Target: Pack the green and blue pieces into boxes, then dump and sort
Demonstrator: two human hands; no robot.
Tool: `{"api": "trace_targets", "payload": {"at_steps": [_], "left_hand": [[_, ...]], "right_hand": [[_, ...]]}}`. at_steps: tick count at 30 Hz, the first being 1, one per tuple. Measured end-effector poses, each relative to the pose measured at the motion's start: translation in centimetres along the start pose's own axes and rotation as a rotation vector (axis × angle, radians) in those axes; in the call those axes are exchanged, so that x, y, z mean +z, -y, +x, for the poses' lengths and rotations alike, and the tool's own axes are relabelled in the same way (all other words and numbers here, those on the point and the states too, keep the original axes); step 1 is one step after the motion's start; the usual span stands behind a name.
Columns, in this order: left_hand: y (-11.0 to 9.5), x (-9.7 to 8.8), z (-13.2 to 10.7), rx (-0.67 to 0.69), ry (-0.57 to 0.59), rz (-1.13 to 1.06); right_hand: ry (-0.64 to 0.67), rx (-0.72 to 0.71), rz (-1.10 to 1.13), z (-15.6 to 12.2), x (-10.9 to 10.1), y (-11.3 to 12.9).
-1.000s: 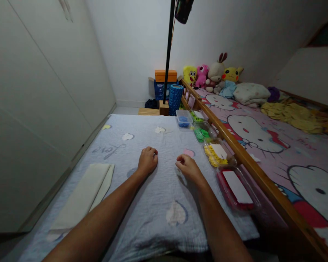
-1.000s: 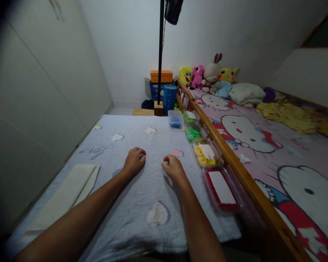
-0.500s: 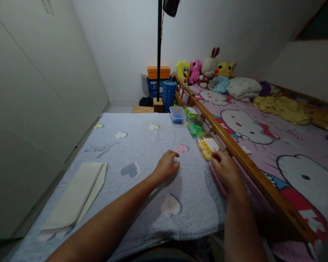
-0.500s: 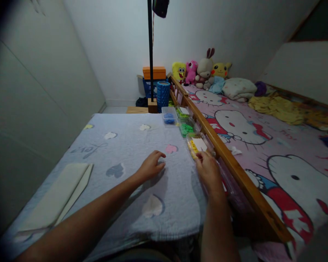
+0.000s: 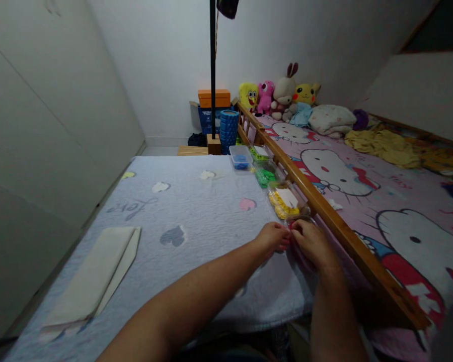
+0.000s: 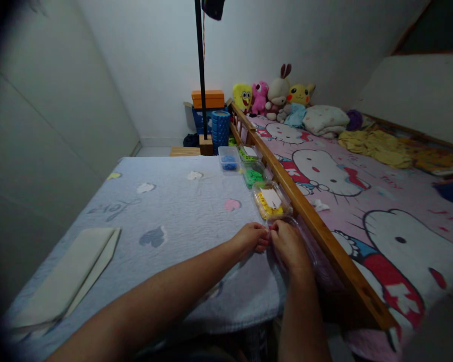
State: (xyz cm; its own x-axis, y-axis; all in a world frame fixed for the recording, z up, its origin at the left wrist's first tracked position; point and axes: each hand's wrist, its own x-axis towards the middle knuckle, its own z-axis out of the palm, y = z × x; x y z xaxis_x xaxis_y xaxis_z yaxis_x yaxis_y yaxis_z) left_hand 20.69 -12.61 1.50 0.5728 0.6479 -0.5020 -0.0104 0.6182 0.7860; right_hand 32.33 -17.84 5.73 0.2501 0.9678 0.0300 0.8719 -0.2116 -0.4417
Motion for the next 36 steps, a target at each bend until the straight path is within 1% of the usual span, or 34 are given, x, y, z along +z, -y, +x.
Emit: {"api": "trace_targets", "payload": {"at_steps": [3, 7, 10, 13, 15, 17, 19, 21, 23, 25, 26, 28, 31, 34, 36], "left_hand": [[0.5, 0.8, 0.3, 0.003, -0.017, -0.019], [1.1, 1.3, 0.4, 0.025, -0.062, -0.016], [1.2, 1.0, 0.0, 0.032, -0.069, -0.015], [1.1, -0.2, -1.0, 0.044, -0.052, -0.007], [1.0, -1.4, -1.8, 0.046, -0.048, -0.004], [0.8, -3.0, -2.7, 0.051, -0.06, -0.003], [0.5, -4.8, -3.6, 0.071, -0.089, -0.011], [-0.1, -6.9, -4.7, 0.087, -0.106, -0.046], [-0.9, -9.3, -5.8, 0.115, -0.135, -0.084], [-1.8, -11.7, -6.9, 0.16, -0.206, -0.087], [-2.2, -12.9, -7.4, 0.194, -0.248, -0.09], [-2.8, -15.0, -8.2, 0.233, -0.323, -0.081], [-3.4, -17.4, -9.1, 0.266, -0.425, -0.096], [-3.6, -18.7, -9.7, 0.283, -0.46, -0.134], [-3.6, -19.1, -10.1, 0.295, -0.458, -0.151]], "right_hand": [[0.012, 0.024, 0.001, 0.2, -0.3, 0.0], [0.041, 0.017, -0.008, 0.0, -0.6, 0.3], [0.067, -0.001, 0.005, -0.4, -0.8, 0.9], [0.125, -0.019, 0.029, -0.9, -1.1, 1.6], [0.158, -0.035, 0.046, -1.1, -1.4, 2.0], [0.155, -0.058, 0.053, -1.2, -1.5, 2.3], [0.097, -0.091, 0.048, -1.0, -1.3, 2.6], [-0.006, -0.114, 0.035, -0.6, -0.6, 2.8], [-0.103, -0.105, 0.032, -0.1, 0.4, 3.2], [-0.133, -0.074, 0.061, 0.4, 1.6, 3.9], [-0.113, -0.059, 0.096, 0.6, 2.2, 4.4], [-0.022, -0.041, 0.194, 0.9, 3.4, 5.6], [0.124, -0.046, 0.322, 1.1, 5.0, 7.8], [0.191, -0.053, 0.351, 1.2, 6.3, 9.5], [0.189, -0.047, 0.35, 1.2, 7.0, 10.1]]}}
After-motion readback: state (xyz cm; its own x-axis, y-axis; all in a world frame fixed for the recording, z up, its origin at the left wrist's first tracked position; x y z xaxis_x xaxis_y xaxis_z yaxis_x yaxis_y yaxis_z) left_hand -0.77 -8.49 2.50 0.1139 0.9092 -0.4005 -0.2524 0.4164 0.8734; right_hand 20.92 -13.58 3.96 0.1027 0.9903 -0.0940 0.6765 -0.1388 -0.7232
